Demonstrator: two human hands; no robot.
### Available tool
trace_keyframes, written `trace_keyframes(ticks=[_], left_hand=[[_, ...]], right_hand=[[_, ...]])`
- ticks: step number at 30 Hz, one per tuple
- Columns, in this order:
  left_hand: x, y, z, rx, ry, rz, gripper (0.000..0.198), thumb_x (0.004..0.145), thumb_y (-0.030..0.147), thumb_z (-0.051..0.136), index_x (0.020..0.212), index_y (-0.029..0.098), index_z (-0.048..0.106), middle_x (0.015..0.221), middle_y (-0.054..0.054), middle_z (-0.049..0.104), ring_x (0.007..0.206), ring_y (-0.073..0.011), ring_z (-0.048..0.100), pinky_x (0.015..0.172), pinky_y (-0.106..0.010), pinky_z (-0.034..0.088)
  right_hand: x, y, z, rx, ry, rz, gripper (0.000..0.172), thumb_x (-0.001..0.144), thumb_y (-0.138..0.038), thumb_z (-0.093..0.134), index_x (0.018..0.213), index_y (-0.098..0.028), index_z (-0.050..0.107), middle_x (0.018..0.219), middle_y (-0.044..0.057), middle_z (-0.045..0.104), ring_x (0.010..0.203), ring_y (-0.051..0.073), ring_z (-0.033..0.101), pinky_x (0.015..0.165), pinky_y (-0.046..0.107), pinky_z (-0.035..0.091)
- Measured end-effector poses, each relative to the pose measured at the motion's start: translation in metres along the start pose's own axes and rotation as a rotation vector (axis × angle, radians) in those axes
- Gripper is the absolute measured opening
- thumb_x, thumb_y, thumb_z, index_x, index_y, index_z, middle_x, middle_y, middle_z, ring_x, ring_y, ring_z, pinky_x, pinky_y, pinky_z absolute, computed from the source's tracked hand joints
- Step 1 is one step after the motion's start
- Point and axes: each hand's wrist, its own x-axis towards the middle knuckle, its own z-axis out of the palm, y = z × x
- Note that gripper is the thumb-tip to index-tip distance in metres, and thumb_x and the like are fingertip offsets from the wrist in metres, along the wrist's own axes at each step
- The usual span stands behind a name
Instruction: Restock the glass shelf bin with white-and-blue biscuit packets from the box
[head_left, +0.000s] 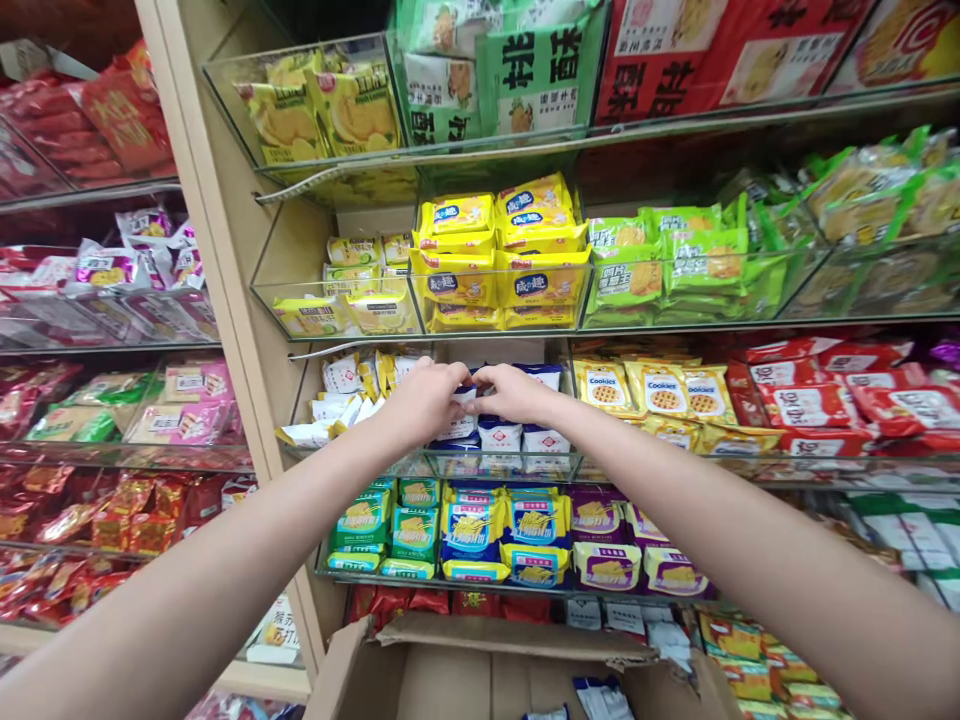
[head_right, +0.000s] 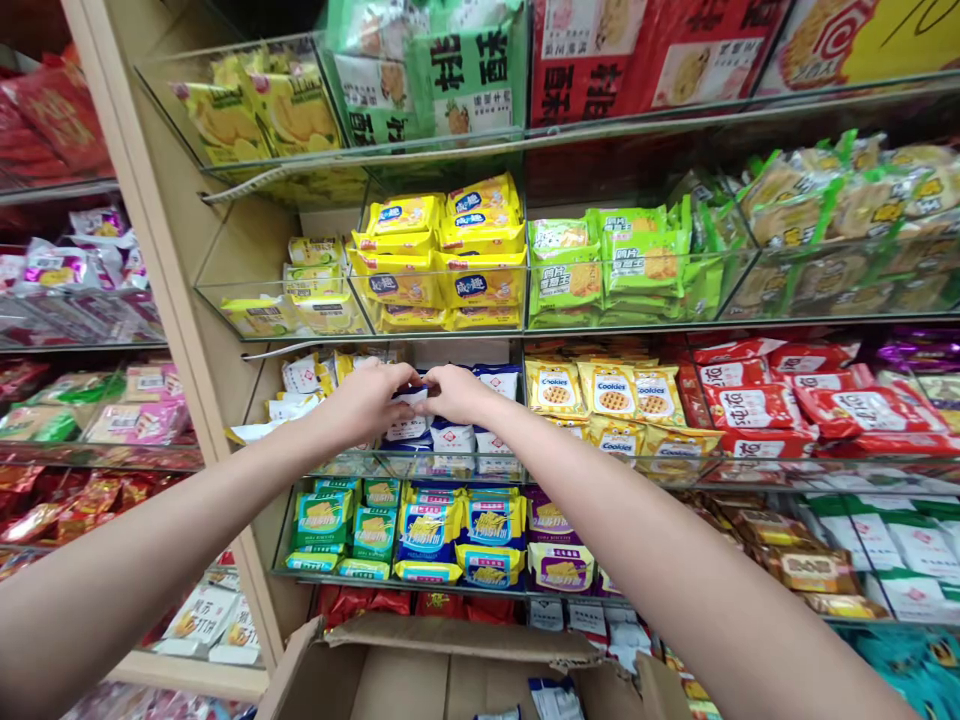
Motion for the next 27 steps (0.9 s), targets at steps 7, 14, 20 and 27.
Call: trace_keyframes(ticks=[7,14,20,27], left_hand=[[0.018,0.011,-0.004,-0.15,0.26,0.025,0.022,0.074,0.016,0.049,0.096,0.016,0.05,0.096,-0.006,0.058,0.091,-0.0182,0.05,0.081,-0.027,0.04],[0.025,0.024,0.02,-0.042,0.103,-0.014,0.043,0.068,0.031,0.061,0.106,0.02,0.045,0.1,-0.007,0.055,0.093,-0.0246,0.05,0.077,-0.036,0.044],[0.03,0.03,0.033,0.008,0.074,-0.043,0.033,0.069,0.027,0.059,0.099,0.019,0.05,0.098,-0.01,0.054,0.093,-0.0282,0.049,0.073,-0.039,0.045],[0.026,0.009,0.022,0.006,0.007,0.034,0.031,0.071,0.023,0.054,0.102,0.02,0.055,0.101,-0.009,0.054,0.092,-0.0229,0.051,0.077,-0.032,0.043]], right_hand=[[-0.012,0.019,-0.017,0.09,0.205,0.23,0.013,0.078,-0.028,0.046,0.08,-0.018,0.055,0.075,0.001,0.067,0.07,0.012,0.061,0.062,0.02,0.044],[-0.011,0.029,-0.016,-0.154,0.215,0.317,0.012,0.074,-0.02,0.049,0.083,-0.016,0.057,0.085,0.01,0.065,0.087,0.021,0.059,0.07,0.027,0.042],[-0.016,0.024,-0.003,-0.276,0.174,0.236,0.029,0.075,-0.008,0.039,0.102,-0.013,0.049,0.103,0.015,0.054,0.086,0.022,0.058,0.07,0.028,0.042],[-0.017,0.029,-0.007,-0.32,0.101,0.175,0.018,0.075,-0.014,0.045,0.088,-0.013,0.057,0.096,0.012,0.052,0.085,0.02,0.057,0.074,0.027,0.042]])
